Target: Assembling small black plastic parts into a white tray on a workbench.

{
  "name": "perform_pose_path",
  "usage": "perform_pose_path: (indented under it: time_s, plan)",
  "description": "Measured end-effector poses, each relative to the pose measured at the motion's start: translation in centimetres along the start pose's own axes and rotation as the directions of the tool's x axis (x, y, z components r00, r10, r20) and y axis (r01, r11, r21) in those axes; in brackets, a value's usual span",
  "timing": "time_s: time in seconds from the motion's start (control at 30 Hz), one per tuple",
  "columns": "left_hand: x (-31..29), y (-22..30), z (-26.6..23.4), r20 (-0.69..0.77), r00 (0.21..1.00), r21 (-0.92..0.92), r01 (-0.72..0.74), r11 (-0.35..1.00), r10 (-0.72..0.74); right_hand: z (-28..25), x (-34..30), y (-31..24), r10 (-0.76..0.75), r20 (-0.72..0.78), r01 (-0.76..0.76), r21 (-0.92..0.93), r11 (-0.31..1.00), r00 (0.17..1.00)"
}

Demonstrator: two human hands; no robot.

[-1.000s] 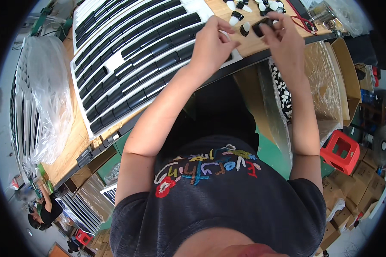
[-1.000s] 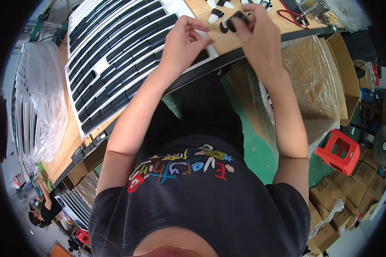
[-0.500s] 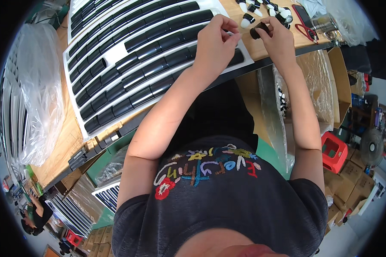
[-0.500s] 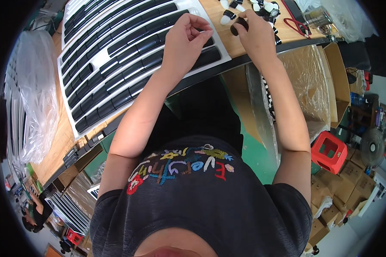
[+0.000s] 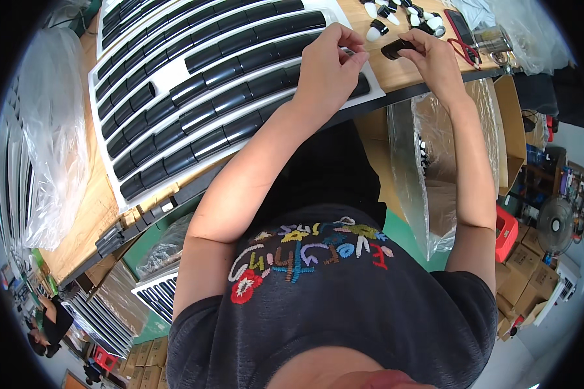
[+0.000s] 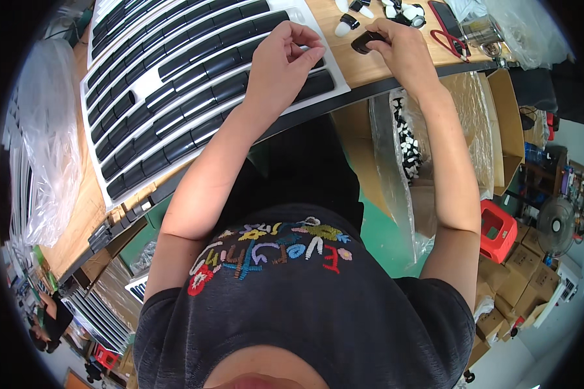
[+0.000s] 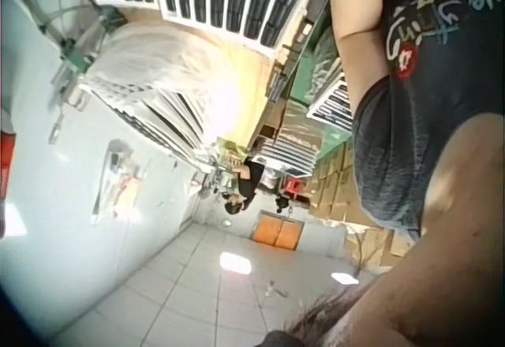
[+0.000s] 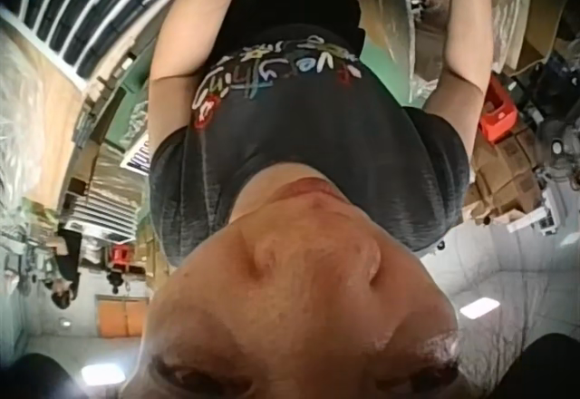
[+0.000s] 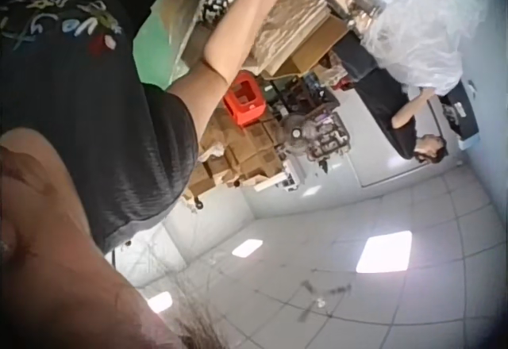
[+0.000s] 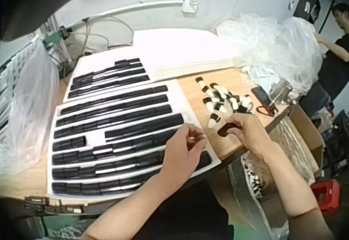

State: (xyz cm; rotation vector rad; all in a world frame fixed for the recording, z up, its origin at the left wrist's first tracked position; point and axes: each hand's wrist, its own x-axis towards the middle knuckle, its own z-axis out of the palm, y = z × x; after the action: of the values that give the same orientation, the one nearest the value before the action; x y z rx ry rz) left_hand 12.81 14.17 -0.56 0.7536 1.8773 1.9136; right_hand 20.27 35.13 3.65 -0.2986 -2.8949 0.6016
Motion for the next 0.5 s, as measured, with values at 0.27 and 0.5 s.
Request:
perform_pose_path:
  time_s: [0.27, 0.5]
  plan:
    - [0.5, -0.4, 0.2, -0.006, 1.0, 0.023, -0.008, 1.0, 0.008, -0.2, 1.5, 0.5, -0.08, 0.087, 0.093, -0.156, 0.983, 0.993]
    - [-0.6, -1.2, 0.2, -0.045, 0.997, -0.001, -0.057, 0.998, 0.057, 1.3, 1.3, 0.1, -0.172, -0.015, 0.166, -0.189, 0.968, 0.985]
